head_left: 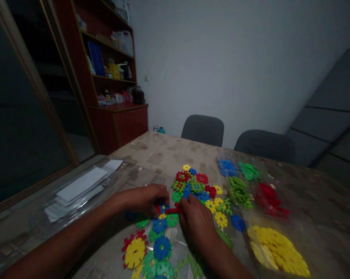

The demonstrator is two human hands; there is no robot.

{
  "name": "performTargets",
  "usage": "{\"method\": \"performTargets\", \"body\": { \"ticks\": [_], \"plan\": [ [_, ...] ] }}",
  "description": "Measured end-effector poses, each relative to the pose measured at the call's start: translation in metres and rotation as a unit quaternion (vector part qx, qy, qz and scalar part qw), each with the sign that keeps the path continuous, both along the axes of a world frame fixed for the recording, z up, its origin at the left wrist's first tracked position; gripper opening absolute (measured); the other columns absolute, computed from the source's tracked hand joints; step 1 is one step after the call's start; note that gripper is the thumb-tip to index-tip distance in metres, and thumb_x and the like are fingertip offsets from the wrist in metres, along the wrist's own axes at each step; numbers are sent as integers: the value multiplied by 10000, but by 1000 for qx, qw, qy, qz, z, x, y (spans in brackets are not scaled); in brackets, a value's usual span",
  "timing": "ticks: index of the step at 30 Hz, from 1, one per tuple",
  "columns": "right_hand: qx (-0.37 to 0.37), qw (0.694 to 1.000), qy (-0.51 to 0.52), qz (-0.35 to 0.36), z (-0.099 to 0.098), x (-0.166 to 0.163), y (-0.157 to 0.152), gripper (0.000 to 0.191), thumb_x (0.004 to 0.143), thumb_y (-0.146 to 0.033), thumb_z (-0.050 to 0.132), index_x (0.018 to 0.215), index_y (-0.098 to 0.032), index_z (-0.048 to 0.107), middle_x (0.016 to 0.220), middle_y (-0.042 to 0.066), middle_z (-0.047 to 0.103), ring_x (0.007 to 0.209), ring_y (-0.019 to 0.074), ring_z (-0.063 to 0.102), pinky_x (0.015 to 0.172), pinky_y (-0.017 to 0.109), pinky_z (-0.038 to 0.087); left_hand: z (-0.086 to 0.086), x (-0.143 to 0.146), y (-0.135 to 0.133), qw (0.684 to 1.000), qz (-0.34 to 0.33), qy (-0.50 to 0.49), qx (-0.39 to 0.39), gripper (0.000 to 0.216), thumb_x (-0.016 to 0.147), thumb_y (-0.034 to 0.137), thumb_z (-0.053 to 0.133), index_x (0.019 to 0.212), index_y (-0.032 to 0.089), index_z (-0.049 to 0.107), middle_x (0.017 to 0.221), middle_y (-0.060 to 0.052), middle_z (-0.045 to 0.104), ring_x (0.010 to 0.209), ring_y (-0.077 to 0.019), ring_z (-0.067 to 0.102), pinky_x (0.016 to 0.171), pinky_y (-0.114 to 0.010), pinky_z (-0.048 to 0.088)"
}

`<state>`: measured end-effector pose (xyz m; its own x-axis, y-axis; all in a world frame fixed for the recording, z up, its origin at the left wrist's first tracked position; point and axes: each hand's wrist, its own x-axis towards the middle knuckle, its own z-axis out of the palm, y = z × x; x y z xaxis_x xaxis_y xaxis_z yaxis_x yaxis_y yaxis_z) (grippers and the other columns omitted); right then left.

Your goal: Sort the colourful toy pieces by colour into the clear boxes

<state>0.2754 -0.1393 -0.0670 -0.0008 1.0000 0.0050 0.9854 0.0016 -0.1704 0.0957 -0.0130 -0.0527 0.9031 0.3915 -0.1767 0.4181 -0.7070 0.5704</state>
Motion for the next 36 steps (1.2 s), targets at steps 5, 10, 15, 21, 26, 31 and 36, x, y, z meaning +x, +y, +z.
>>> {"method": "performTargets", "body": {
  "ticks": [5,10,15,21,26,31,36],
  "plan": [
    [-1,999,33,2,-3,13,-14,181,927,-162,578,1055,-225,691,1049,76,694,926,238,672,698,292,396,-1,7,-1,998,33,-45,-6,31,797,168,676,812,164,649,792,11,600,715,-155,556,637,-226,402],
    [27,987,154,-26,-12,31,-24,102,944,-211,521,959,-201,621,914,46,689,810,207,645,653,278,363,-6,20,-21,996,46,-73,-2,121,774,158,742,841,173,642,853,7,642,782,-167,582,679,-225,405],
    [66,935,345,-44,-23,40,-22,144,912,-302,471,886,-202,571,770,32,635,707,217,575,630,293,332,-12,29,-39,998,16,-56,28,217,713,28,733,849,181,660,859,3,687,807,-186,607,703,-237,391],
    [60,898,434,-43,-23,31,-18,92,822,-302,587,798,-213,578,732,6,593,691,186,528,628,284,330,-9,26,-30,994,21,-106,18,123,783,95,744,836,182,676,825,2,695,791,-182,615,681,-231,386],
    [-79,698,709,-69,-25,18,-17,512,907,-690,465,987,-197,577,686,-8,626,491,122,536,471,229,396,-4,29,-36,979,33,-199,22,97,822,209,775,880,182,702,836,-10,698,802,-186,618,713,-250,415],
    [-209,436,871,-86,-29,15,-18,491,809,-578,741,1001,-135,653,787,45,732,630,136,689,593,245,516,11,32,-52,966,-50,-251,21,180,856,351,779,943,203,723,948,-44,726,937,-222,618,868,-314,437],
    [-210,429,873,-95,-26,13,-20,555,648,-479,902,1027,-165,643,769,5,733,623,124,687,583,215,503,21,29,-51,953,-40,-300,6,271,882,432,739,1025,204,708,972,-37,728,903,-202,635,833,-303,456]
  ]
}}
